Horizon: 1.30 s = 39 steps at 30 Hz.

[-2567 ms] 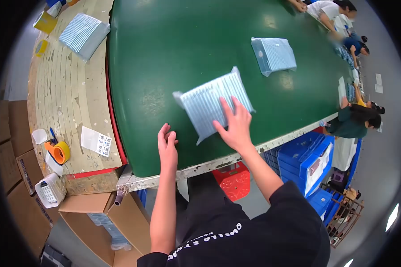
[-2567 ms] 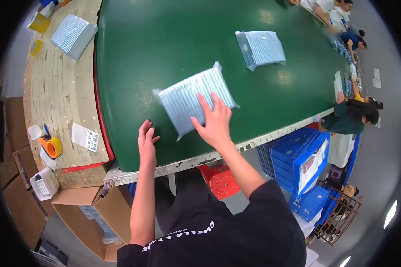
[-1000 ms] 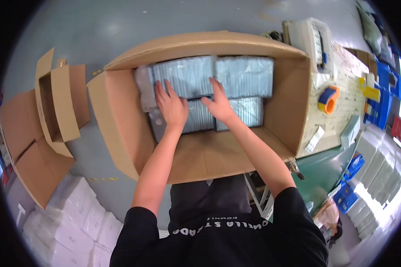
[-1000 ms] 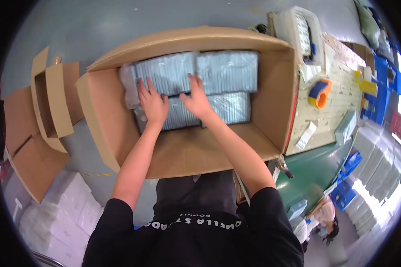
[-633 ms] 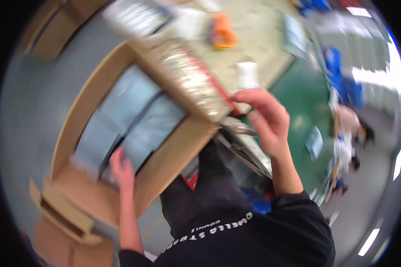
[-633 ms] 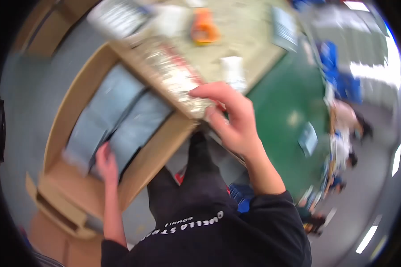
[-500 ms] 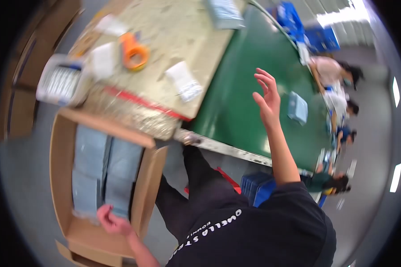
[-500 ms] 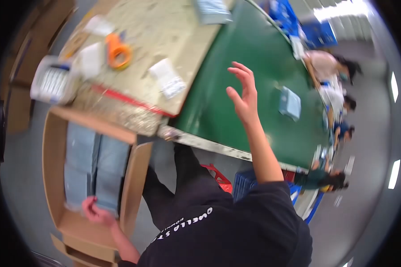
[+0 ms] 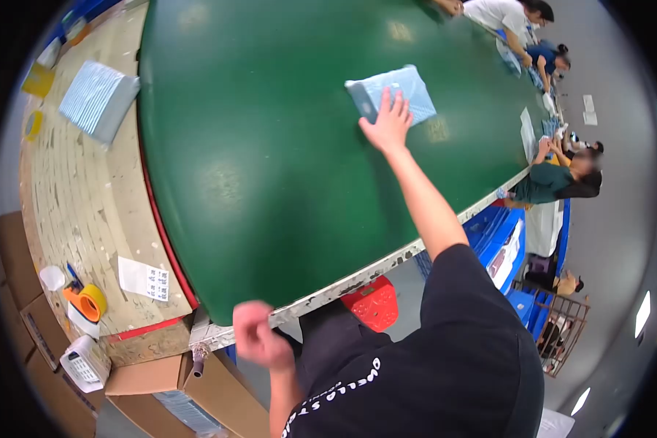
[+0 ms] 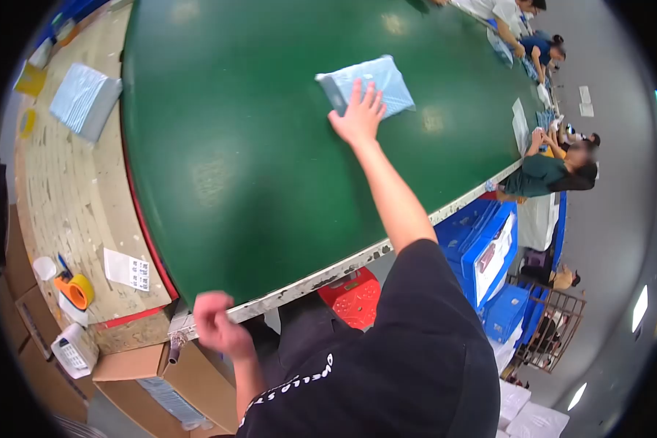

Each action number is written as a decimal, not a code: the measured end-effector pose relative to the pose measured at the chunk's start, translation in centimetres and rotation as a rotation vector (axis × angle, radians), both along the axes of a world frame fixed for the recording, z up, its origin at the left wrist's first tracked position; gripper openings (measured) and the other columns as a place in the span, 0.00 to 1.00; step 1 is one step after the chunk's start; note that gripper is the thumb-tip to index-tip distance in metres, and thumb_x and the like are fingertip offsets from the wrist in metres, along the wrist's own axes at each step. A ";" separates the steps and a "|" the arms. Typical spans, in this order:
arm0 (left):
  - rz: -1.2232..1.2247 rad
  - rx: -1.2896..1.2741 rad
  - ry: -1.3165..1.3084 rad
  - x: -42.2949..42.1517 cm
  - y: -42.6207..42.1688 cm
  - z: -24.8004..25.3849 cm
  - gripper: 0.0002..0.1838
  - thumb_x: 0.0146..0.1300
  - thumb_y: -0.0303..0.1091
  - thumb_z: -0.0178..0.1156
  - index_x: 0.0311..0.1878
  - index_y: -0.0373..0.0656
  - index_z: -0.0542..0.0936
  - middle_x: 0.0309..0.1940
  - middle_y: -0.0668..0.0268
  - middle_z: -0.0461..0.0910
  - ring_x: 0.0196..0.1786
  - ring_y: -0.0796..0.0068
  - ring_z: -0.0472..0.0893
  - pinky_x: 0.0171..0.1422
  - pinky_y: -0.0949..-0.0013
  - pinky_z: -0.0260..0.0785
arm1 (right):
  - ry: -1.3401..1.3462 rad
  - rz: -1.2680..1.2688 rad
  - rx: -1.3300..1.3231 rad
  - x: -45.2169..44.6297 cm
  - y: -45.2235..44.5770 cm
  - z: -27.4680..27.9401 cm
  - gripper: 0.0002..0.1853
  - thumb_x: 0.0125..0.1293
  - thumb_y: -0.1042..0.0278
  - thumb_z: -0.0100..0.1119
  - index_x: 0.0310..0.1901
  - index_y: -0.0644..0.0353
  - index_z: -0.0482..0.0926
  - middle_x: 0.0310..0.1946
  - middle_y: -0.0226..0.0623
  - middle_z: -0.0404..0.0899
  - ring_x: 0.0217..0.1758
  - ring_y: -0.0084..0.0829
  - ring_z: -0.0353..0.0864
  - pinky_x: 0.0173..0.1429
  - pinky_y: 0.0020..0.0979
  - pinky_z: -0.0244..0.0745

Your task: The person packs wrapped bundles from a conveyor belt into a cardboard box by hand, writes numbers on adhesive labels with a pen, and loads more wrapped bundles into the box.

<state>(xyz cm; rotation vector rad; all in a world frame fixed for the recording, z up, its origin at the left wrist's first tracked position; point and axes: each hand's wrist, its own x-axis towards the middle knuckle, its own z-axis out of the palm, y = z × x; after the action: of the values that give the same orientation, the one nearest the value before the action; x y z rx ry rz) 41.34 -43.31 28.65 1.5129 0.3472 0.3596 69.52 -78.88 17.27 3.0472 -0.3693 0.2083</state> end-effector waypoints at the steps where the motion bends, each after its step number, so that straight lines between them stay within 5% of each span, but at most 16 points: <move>1: -0.076 -0.128 0.099 1.9 -1.6 -1.2 0.08 0.61 0.17 0.49 0.41 0.35 0.75 0.38 0.57 0.76 0.39 0.68 0.75 0.47 0.67 0.70 | -0.019 0.049 0.012 -1.6 1.2 0.4 0.56 0.52 0.45 0.66 0.78 0.55 0.46 0.76 0.60 0.45 0.78 0.65 0.46 0.75 0.66 0.43; 6: -0.261 -0.405 0.477 6.5 -7.2 -9.5 0.28 0.71 0.34 0.50 0.73 0.38 0.63 0.70 0.54 0.67 0.68 0.63 0.69 0.66 0.62 0.68 | 0.157 0.244 0.265 -12.4 10.5 5.7 0.51 0.54 0.50 0.64 0.76 0.60 0.52 0.75 0.64 0.45 0.77 0.67 0.44 0.74 0.67 0.43; 10: -0.221 -0.336 0.446 3.8 -6.3 -10.6 0.31 0.71 0.33 0.52 0.74 0.34 0.59 0.69 0.53 0.66 0.69 0.63 0.67 0.72 0.62 0.59 | 0.228 0.361 0.649 -17.2 11.8 10.4 0.48 0.54 0.53 0.68 0.74 0.59 0.56 0.72 0.59 0.53 0.75 0.60 0.52 0.76 0.55 0.47; 14: -0.012 -0.335 0.469 -0.5 -3.2 -10.7 0.36 0.67 0.30 0.57 0.75 0.34 0.55 0.70 0.54 0.58 0.71 0.61 0.63 0.77 0.61 0.52 | 0.271 0.205 0.711 -18.2 11.4 5.1 0.49 0.56 0.51 0.70 0.74 0.60 0.54 0.72 0.56 0.56 0.75 0.58 0.53 0.78 0.52 0.47; 16: -0.052 -0.102 0.439 -1.3 -2.8 -10.8 0.39 0.65 0.32 0.60 0.76 0.35 0.55 0.69 0.54 0.57 0.72 0.60 0.61 0.77 0.59 0.52 | 0.408 0.247 1.049 -19.8 13.8 3.4 0.49 0.57 0.53 0.71 0.74 0.62 0.55 0.70 0.55 0.60 0.75 0.54 0.58 0.77 0.48 0.51; 18: -0.021 -0.125 0.373 -2.1 -2.0 -10.5 0.43 0.59 0.32 0.66 0.75 0.37 0.56 0.68 0.53 0.57 0.71 0.55 0.61 0.77 0.58 0.52 | 0.349 0.175 1.327 -20.9 15.3 3.3 0.43 0.59 0.63 0.70 0.71 0.66 0.57 0.65 0.47 0.66 0.70 0.39 0.65 0.74 0.37 0.57; 20: 0.013 -0.143 0.309 -3.0 0.4 -8.6 0.45 0.55 0.30 0.67 0.75 0.38 0.56 0.69 0.53 0.57 0.73 0.54 0.60 0.77 0.56 0.53 | 0.348 0.110 1.419 -22.4 17.4 5.2 0.42 0.59 0.67 0.69 0.71 0.64 0.56 0.66 0.43 0.63 0.71 0.37 0.62 0.75 0.37 0.55; 21: -0.007 0.043 0.263 -3.6 2.8 -6.1 0.46 0.53 0.30 0.66 0.75 0.40 0.56 0.69 0.53 0.56 0.74 0.53 0.59 0.77 0.56 0.53 | 0.361 0.095 1.473 -23.1 19.6 7.2 0.43 0.59 0.68 0.69 0.72 0.64 0.55 0.67 0.43 0.61 0.73 0.37 0.59 0.76 0.38 0.53; 26: 0.267 0.204 0.245 -14.2 16.4 3.8 0.45 0.57 0.29 0.64 0.76 0.36 0.53 0.70 0.55 0.56 0.72 0.61 0.60 0.74 0.59 0.56 | 0.526 0.487 1.580 -28.6 35.4 15.5 0.49 0.58 0.72 0.62 0.77 0.67 0.43 0.76 0.48 0.50 0.80 0.43 0.48 0.80 0.41 0.42; 29: 0.580 0.047 0.171 -24.8 23.7 6.0 0.43 0.58 0.27 0.62 0.76 0.35 0.54 0.71 0.55 0.59 0.72 0.62 0.61 0.74 0.60 0.58 | 0.641 0.675 1.520 -36.8 46.8 16.8 0.51 0.59 0.72 0.63 0.77 0.65 0.39 0.77 0.48 0.45 0.80 0.43 0.45 0.80 0.43 0.41; 32: 0.914 -0.149 0.193 -36.2 28.2 4.9 0.41 0.60 0.25 0.60 0.76 0.36 0.54 0.69 0.56 0.62 0.71 0.65 0.64 0.76 0.61 0.54 | 0.848 1.017 1.344 -45.3 56.5 15.3 0.46 0.59 0.73 0.63 0.75 0.66 0.47 0.72 0.47 0.54 0.76 0.42 0.54 0.78 0.41 0.48; 36: 1.017 -0.334 0.089 -46.2 31.8 -3.8 0.40 0.61 0.24 0.59 0.75 0.38 0.53 0.65 0.57 0.67 0.67 0.66 0.68 0.72 0.62 0.60 | 0.896 1.384 0.996 -51.9 66.8 9.5 0.42 0.56 0.72 0.63 0.72 0.70 0.54 0.65 0.53 0.64 0.70 0.46 0.65 0.74 0.40 0.58; 38: 0.860 -0.805 0.249 -49.1 32.1 -9.1 0.38 0.61 0.26 0.60 0.73 0.38 0.55 0.60 0.58 0.71 0.64 0.66 0.71 0.68 0.62 0.64 | 0.957 1.408 0.783 -52.8 68.9 4.4 0.41 0.57 0.70 0.63 0.71 0.71 0.55 0.64 0.52 0.66 0.68 0.45 0.67 0.73 0.40 0.60; 39: 0.879 -0.839 0.226 -49.5 32.5 -10.9 0.38 0.61 0.26 0.60 0.73 0.38 0.55 0.60 0.58 0.71 0.64 0.66 0.71 0.68 0.62 0.64 | 0.987 1.398 0.605 -52.8 69.4 1.8 0.40 0.59 0.68 0.62 0.71 0.71 0.56 0.63 0.51 0.68 0.67 0.44 0.69 0.71 0.41 0.62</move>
<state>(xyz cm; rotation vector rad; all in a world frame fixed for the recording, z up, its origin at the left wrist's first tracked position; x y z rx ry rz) -8.21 -10.83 17.73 0.5051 1.1877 0.6250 16.75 -9.43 19.04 2.6668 1.9374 -1.4603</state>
